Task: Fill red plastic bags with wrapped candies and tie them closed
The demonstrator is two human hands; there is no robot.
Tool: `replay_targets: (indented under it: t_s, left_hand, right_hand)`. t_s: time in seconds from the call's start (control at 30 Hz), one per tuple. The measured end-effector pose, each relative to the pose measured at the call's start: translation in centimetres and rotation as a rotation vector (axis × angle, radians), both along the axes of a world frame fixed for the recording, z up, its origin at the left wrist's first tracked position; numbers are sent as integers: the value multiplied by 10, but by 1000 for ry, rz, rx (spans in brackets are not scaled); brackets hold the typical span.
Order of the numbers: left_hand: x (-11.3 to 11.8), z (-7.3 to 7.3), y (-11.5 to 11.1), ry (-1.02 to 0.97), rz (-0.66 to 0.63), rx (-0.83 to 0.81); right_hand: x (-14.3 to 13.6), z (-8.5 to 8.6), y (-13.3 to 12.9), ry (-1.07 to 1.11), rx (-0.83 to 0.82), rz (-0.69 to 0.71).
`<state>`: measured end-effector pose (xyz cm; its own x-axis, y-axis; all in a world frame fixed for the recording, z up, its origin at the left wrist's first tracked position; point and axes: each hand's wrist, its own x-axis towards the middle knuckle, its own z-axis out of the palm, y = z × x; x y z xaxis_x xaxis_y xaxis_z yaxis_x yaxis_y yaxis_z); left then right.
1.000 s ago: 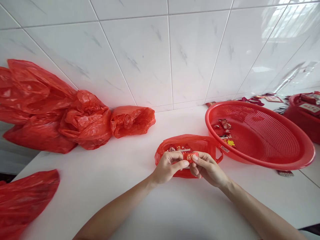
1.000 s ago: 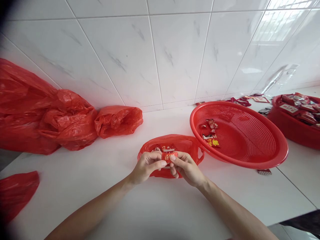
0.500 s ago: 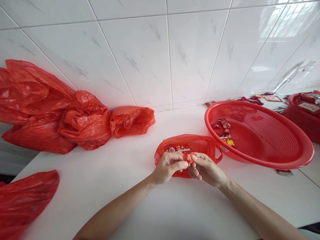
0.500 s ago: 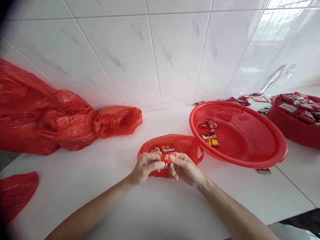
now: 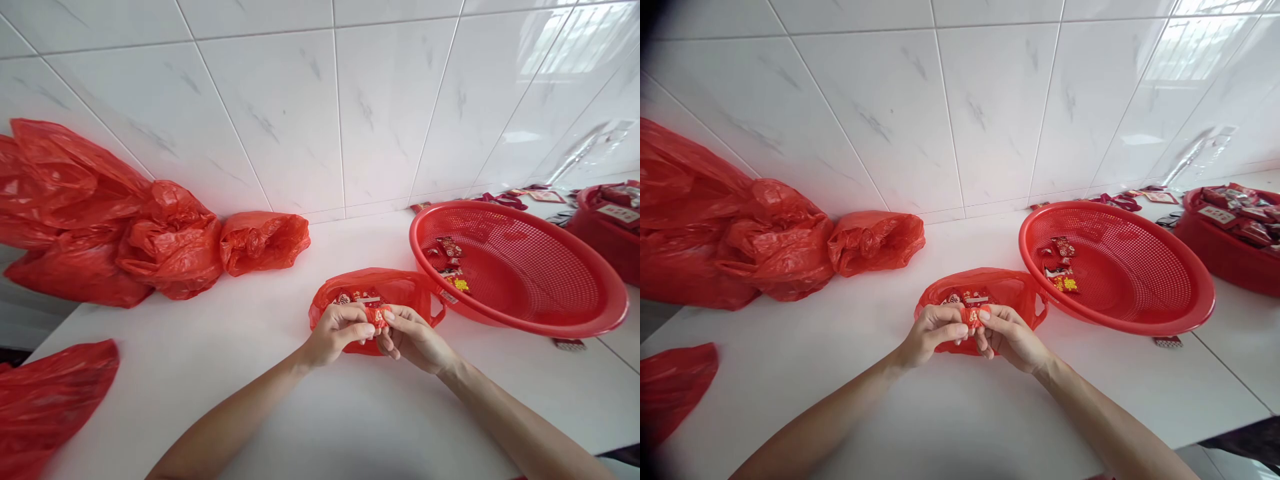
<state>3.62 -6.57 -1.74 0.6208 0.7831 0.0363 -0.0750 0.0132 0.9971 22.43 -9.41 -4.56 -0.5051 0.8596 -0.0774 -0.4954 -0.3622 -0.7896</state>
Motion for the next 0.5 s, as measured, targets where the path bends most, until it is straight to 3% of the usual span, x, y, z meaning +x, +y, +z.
replay_targets:
  t_s: [0.23, 0.37, 0.5]
  left_hand:
    - [1, 0, 0, 34, -56, 9]
    - [0, 4, 5, 154, 126, 104]
    - [-7, 7, 14, 56, 285, 95]
  right_hand:
    - [2, 2, -1, -199, 181, -137]
    - [6, 6, 0, -326, 286, -213]
    - [12, 14, 3, -415, 325, -368]
